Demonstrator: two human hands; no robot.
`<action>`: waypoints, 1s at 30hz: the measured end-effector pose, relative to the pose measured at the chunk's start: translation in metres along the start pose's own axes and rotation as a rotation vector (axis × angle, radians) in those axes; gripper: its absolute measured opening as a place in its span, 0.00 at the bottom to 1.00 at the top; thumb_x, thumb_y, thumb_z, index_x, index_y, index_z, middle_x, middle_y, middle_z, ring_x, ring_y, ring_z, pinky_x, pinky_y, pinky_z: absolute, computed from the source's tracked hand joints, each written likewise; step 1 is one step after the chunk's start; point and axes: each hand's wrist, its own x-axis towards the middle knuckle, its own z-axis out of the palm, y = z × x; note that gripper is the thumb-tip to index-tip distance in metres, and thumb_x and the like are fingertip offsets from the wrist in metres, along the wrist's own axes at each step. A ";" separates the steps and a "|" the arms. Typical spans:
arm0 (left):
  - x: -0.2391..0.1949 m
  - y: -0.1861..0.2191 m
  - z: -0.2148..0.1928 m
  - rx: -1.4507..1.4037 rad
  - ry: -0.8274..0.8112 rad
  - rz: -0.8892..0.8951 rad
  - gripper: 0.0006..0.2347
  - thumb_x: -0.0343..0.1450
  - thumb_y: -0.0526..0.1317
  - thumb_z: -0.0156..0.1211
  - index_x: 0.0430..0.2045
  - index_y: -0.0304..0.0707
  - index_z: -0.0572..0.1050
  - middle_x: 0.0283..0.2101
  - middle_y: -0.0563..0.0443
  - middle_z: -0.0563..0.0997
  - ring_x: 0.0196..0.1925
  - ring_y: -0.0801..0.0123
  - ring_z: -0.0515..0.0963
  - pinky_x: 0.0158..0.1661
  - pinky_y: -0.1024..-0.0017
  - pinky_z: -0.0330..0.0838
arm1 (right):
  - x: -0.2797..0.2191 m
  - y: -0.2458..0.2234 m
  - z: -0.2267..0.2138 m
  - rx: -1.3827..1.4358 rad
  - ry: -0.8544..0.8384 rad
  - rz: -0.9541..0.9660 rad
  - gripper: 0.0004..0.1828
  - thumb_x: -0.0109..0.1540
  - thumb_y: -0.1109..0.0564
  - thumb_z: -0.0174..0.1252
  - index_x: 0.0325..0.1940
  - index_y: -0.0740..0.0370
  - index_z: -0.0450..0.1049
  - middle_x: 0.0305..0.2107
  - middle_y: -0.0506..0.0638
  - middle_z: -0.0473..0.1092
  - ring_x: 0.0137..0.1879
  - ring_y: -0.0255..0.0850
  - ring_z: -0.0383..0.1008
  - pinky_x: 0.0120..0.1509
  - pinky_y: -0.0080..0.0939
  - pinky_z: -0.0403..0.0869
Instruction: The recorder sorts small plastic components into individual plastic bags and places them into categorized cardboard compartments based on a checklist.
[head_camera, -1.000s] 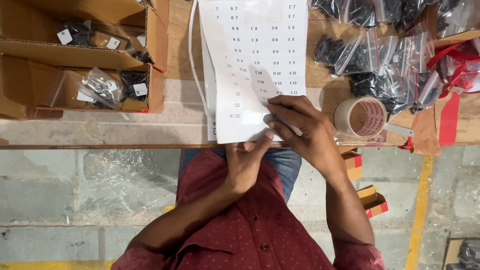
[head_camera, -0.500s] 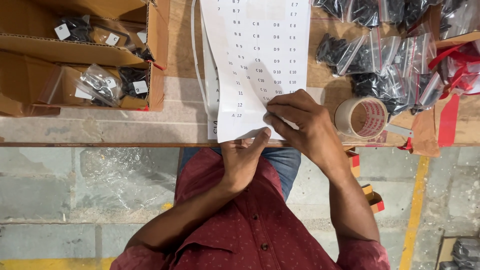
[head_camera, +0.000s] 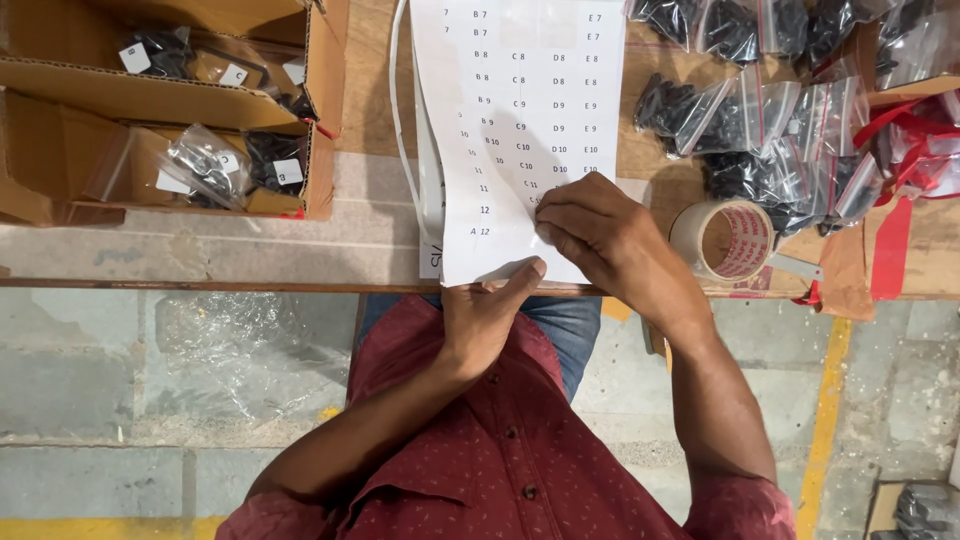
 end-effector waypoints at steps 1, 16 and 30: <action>0.000 -0.008 -0.002 0.009 0.005 -0.009 0.13 0.68 0.38 0.75 0.37 0.29 0.77 0.35 0.50 0.79 0.35 0.75 0.78 0.35 0.77 0.75 | 0.000 0.002 0.001 0.022 0.005 0.003 0.10 0.62 0.63 0.64 0.48 0.69 0.78 0.44 0.55 0.76 0.52 0.47 0.76 0.53 0.45 0.77; -0.033 0.099 -0.024 0.005 -0.326 -0.182 0.17 0.78 0.48 0.56 0.43 0.28 0.77 0.36 0.48 0.82 0.36 0.73 0.81 0.34 0.73 0.79 | -0.049 -0.010 0.028 -0.161 0.576 -0.009 0.08 0.63 0.72 0.63 0.47 0.71 0.76 0.45 0.58 0.75 0.48 0.47 0.76 0.52 0.42 0.75; -0.018 0.090 0.024 -0.129 -0.338 0.005 0.20 0.79 0.53 0.54 0.46 0.32 0.80 0.39 0.52 0.82 0.43 0.74 0.78 0.44 0.72 0.75 | -0.069 -0.023 0.018 -0.036 0.646 -0.044 0.17 0.58 0.58 0.66 0.50 0.66 0.76 0.47 0.56 0.73 0.52 0.48 0.73 0.59 0.46 0.74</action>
